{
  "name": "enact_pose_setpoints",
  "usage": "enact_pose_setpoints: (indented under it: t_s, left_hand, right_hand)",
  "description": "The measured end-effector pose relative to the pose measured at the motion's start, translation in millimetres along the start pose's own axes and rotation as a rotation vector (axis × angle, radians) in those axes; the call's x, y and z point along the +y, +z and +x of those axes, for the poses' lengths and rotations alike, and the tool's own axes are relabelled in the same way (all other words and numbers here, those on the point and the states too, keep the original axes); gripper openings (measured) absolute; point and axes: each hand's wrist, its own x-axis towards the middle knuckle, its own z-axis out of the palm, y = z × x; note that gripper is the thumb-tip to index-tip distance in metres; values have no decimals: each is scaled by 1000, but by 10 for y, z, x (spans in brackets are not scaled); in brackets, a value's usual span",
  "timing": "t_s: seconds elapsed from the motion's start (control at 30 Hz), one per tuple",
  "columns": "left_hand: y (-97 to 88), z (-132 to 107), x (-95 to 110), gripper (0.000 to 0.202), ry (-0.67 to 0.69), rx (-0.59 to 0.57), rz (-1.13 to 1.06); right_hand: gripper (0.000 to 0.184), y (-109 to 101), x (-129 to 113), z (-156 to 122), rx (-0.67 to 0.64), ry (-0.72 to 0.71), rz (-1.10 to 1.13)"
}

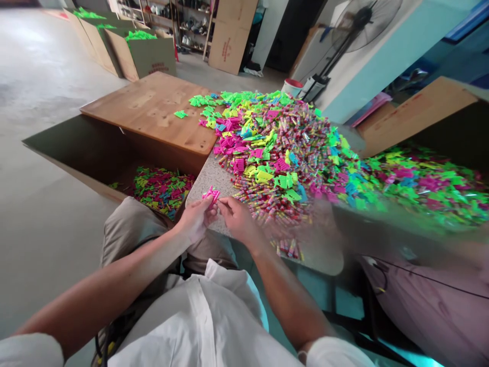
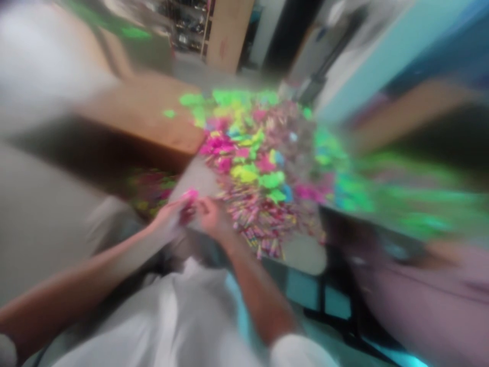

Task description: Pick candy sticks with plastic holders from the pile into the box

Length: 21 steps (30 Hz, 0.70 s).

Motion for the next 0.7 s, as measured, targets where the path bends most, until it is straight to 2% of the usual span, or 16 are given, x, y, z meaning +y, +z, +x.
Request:
enact_pose_setpoints:
  t_s: [0.17,0.3,0.4,0.47,0.57,0.63,0.7]
  left_hand:
    - [-48,41,-65,41,217,-49,130]
    - [-91,67,-112,43,373,-15,369]
    - [-143,143,-87,40,423,-21,470]
    - [-227,256,15,40,412,-18,458]
    - [-455,504,312,36,413,108,418]
    - [-641,683,538,30,408,254,441]
    - [-794,838,709,25,371,415,511]
  right_hand:
    - [24,-13,-12,-1,-26,32,-40]
    - [25,71,32,-45,-9,128,-87]
    - [29,147,100,-42,22,179,-140]
    - [31,124,186,30,-3,164,-151]
    - [28,-74,364,250,34,120,-278]
    - [25,-268,471,433,108,129,-452]
    - [26,-440,536,605,125,191,-647]
